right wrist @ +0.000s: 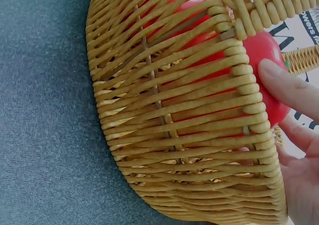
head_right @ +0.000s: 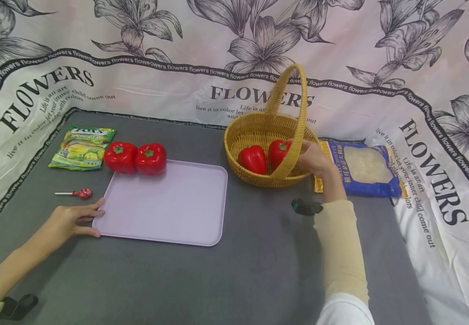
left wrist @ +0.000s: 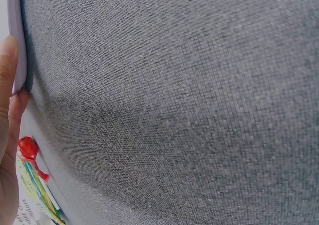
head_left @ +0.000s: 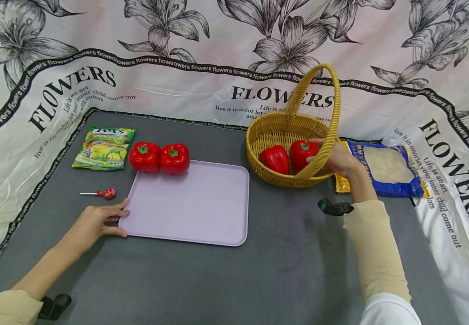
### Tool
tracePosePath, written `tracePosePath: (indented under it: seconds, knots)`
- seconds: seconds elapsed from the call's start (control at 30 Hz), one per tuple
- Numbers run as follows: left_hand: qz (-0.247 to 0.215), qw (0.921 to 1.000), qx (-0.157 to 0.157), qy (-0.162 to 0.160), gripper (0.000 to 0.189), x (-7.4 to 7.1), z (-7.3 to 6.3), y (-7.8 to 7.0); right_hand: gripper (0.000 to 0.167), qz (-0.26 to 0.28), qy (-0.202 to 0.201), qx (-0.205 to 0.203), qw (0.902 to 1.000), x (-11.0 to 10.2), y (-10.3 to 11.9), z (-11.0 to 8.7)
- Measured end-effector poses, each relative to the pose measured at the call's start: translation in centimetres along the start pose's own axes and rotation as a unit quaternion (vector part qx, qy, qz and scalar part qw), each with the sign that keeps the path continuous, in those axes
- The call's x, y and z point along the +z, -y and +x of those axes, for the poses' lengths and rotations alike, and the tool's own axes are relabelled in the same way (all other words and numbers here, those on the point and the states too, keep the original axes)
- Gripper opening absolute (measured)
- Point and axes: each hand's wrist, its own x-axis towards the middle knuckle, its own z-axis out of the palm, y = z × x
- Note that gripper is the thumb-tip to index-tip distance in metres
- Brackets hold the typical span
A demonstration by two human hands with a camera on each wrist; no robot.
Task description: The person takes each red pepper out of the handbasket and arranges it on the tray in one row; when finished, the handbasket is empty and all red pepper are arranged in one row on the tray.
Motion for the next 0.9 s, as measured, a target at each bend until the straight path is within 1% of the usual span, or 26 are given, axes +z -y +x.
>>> tracePosePath:
  seconds: [0.1,0.3,0.4,0.47,0.5,0.57,0.67,0.73,0.77,0.83,0.9]
  knots:
    - [-0.002,1.0,-0.001,0.003,0.057,-0.08,0.06,-0.11,0.061,-0.005,0.011,-0.003,0.9999,0.01,-0.09,0.16]
    - [-0.002,1.0,0.006,-0.005,0.057,-0.12,0.15,-0.11,0.078,-0.041,0.053,0.005,0.9977,0.01,-0.19,0.51]
    - [-0.005,0.9999,0.008,-0.007,0.057,-0.13,0.16,-0.05,0.076,-0.048,0.064,0.005,0.9968,0.11,-0.14,0.62]
    - [-0.005,0.9999,0.01,-0.01,0.057,-0.13,0.2,-0.05,0.073,-0.055,0.061,-0.001,0.9966,0.2,-0.05,0.64]
    - [-0.004,0.9999,0.012,-0.011,0.057,-0.11,0.2,-0.05,0.07,-0.061,0.054,-0.002,0.9967,0.21,-0.04,0.67]
    - [-0.006,0.9997,0.017,-0.015,0.057,-0.1,0.23,-0.01,0.069,-0.078,0.044,-0.014,0.9959,0.27,0.05,0.62]
    - [-0.007,0.9996,0.02,-0.018,0.057,-0.11,0.24,-0.03,0.066,-0.109,0.019,-0.035,0.9933,0.29,0.14,0.46]
    - [-0.006,0.9998,0.015,-0.015,0.057,-0.13,0.18,-0.05,0.066,-0.112,0.004,-0.048,0.9926,0.26,0.12,0.28]
    - [-0.004,0.9998,0.012,-0.013,0.057,-0.14,0.14,-0.07,0.066,-0.105,-0.002,-0.052,0.9931,0.22,0.09,0.21]
    - [-0.003,0.9999,0.006,-0.009,0.057,-0.13,0.08,-0.13,0.066,-0.07,-0.006,-0.049,0.9963,0.14,0.09,-0.01]
    - [-0.002,0.9999,0.005,-0.009,0.057,-0.08,0.01,-0.1,0.066,-0.027,-0.002,-0.05,0.9984,-0.17,0.0,-0.29]
